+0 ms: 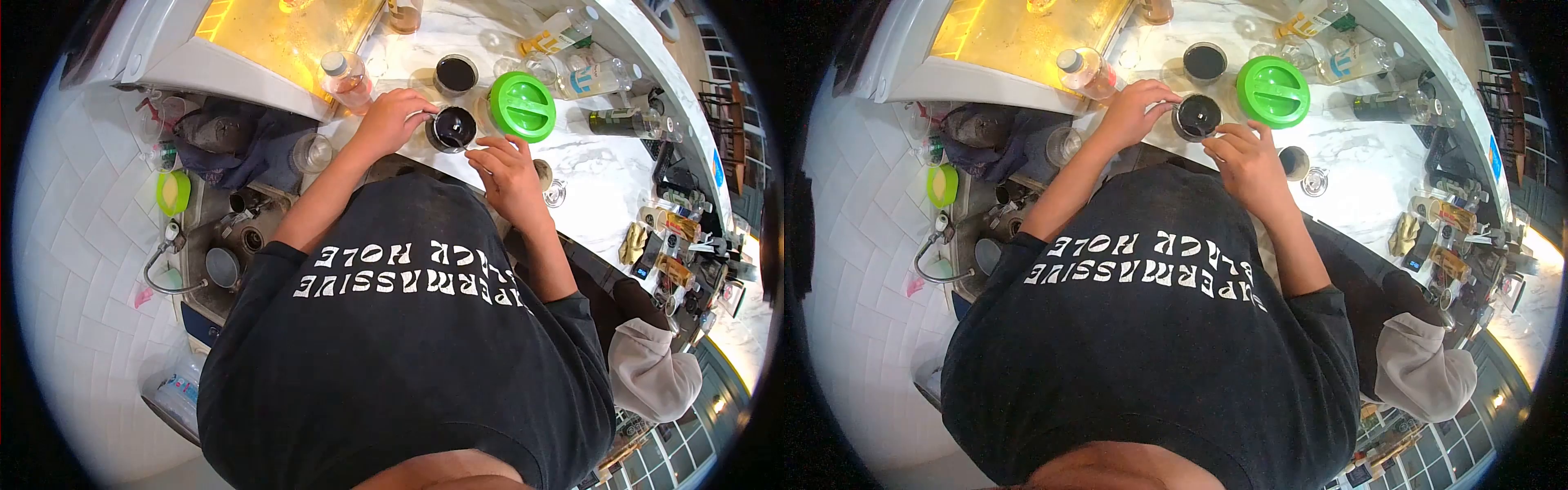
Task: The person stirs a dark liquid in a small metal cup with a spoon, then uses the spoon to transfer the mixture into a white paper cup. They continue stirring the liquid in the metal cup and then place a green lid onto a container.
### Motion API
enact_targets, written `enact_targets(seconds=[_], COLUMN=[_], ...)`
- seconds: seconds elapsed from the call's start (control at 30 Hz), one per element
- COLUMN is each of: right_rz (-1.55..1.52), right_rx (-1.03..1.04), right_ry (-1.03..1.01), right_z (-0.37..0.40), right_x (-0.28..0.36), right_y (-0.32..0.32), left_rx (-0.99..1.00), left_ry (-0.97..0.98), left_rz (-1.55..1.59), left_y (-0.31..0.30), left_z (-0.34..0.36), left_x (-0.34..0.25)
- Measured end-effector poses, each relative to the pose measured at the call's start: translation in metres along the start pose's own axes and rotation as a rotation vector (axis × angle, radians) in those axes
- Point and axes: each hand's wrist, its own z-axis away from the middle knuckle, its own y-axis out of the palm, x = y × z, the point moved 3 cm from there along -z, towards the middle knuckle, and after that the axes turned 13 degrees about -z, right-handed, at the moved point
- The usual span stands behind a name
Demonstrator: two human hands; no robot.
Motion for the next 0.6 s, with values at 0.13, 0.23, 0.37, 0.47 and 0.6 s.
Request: enact_targets(seconds=[0.13, 0.23, 0.37, 0.47, 0.6], right_rz=[-0.005, -0.008, -0.007, -0.001, -0.042], right_rx=[-0.057, -0.046, -0.013, -0.045, -0.056], right_ry=[0.024, -0.007, -0.020, 0.018, 0.023], right_z=[-0.0014, -0.0043, -0.0004, 0.0000, -0.0024], right_x=[-0.0050, -0.0029, -0.0028, -0.0041, -0.0041], right_y=[-0.0001, 0.0055, 0.0031, -0.0010, -0.0020], left_rx=[0.005, 0.014, 0.009, 0.020, 0.027], left_ry=[-0.002, -0.001, 0.002, -0.012, -0.023], left_rz=[0.014, -0.004, -0.001, 0.006, 0.013], left_y=[-0.0003, -0.0005, 0.0003, -0.0016, -0.0020], left_z=[-0.0003, -0.0008, 0.0002, -0.0001, -0.0005], left_x=[0.0001, -0.0009, 0.0007, -0.0010, -0.0013])
